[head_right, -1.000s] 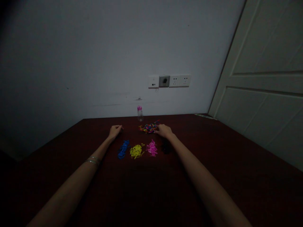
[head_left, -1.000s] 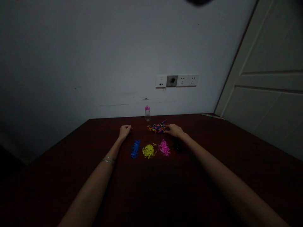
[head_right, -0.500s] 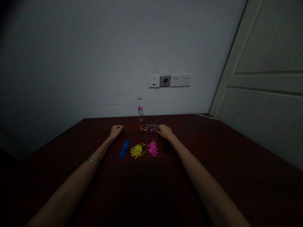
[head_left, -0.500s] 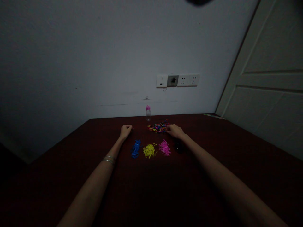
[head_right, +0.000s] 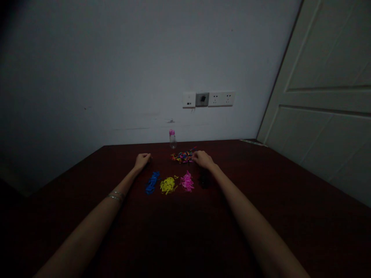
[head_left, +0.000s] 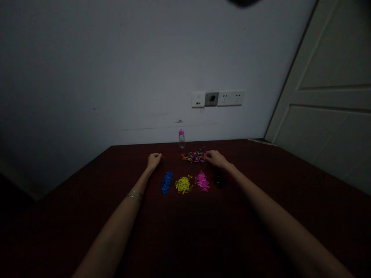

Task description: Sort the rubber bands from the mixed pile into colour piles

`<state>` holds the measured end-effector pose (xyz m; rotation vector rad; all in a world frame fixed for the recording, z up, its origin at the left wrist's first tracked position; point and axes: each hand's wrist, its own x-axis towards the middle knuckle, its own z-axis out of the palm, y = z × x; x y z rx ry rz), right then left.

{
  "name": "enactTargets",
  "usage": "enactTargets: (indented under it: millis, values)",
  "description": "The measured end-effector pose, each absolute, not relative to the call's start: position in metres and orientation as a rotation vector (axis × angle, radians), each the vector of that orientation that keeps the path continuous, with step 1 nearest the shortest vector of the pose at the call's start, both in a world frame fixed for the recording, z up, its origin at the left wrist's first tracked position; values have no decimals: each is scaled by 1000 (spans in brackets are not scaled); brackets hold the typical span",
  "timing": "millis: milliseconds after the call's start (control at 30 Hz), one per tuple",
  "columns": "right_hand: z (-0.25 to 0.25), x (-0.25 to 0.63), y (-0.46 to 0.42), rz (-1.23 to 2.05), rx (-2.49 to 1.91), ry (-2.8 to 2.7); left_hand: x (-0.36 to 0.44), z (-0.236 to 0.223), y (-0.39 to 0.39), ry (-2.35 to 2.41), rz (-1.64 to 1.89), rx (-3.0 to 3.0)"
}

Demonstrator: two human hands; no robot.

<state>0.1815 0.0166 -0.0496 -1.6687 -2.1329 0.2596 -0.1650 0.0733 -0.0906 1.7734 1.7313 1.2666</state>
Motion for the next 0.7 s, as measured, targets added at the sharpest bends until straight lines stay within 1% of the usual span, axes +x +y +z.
enactTargets:
  millis: [167,367,433,700]
  values:
    - [-47,180,10,436,-1407,-2008,-165,-88,71,1700,1291,1745]
    - [-45,171,-16,860,-1213,-1758,-164,-84,67,1704,1353,1654]
    - [-45,170,-24,956,-1170,-1678,-164,-83,66,1679,1376,1616]
    - [-47,172,-39,1095,-1128,-1459,-166,-84,66,1599,1387,1620]
